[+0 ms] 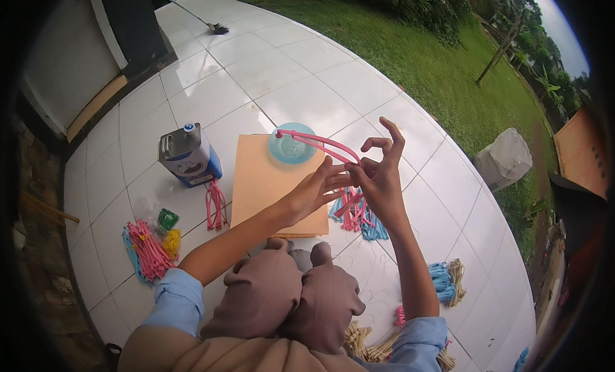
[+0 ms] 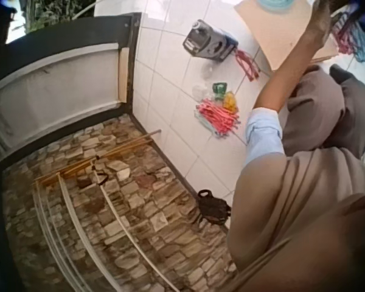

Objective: The person applies a liquid from a container to pink plastic components and joins them together by hand.

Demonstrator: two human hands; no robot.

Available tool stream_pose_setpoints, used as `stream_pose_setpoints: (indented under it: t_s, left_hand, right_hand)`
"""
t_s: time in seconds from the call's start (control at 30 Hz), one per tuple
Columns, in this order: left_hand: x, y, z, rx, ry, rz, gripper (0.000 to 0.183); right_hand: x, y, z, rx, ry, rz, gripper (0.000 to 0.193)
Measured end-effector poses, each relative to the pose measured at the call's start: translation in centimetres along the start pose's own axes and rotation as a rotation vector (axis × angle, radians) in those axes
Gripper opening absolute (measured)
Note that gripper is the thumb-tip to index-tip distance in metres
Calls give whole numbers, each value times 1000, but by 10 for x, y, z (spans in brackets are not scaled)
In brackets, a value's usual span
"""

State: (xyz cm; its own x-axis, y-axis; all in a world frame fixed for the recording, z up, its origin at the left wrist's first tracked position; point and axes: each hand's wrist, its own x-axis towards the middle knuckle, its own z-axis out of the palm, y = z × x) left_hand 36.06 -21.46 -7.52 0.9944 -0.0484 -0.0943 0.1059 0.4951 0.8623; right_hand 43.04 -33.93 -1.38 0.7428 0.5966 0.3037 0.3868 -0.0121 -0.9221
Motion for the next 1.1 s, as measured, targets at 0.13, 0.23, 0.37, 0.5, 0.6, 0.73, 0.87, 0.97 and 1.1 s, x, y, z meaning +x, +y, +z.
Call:
stream_pose_setpoints:
  t_s: [0.13, 0.23, 0.37, 0.5, 0.6, 0.73, 0.87, 0.97, 1.1]
  left_hand:
    - [18, 8, 5, -239, 56, 222, 48]
    - [15, 14, -7, -89, 155, 319, 38]
    - [10, 28, -23, 299, 280, 314, 37]
    - [-5, 39, -32, 340, 215, 241, 25]
    - [-16, 49, -42, 311, 197, 229, 22]
    - [-31, 62, -53, 750, 58, 146, 22]
    - [-34, 61, -57, 1164, -44, 191, 22]
    - [-27, 45, -78, 1299, -99, 101, 19]
    - [-18, 30, -112, 1336, 5, 213, 16]
  right_hand:
    - [-34, 12, 15, -73, 58, 43, 76]
    - [-51, 22, 14, -52, 43, 124, 74]
    - [-67, 24, 8, -68, 100, 231, 65]
    - [-65, 26, 5, -289, 207, 81, 53]
    - [-58, 25, -2, -379, 189, 59, 49]
    - [-38, 28, -9, -599, 57, -27, 41]
    - [-13, 29, -16, -639, -136, 118, 39]
    - [11, 40, -16, -642, -355, 176, 42]
    - [38, 80, -9, -619, -694, 217, 53]
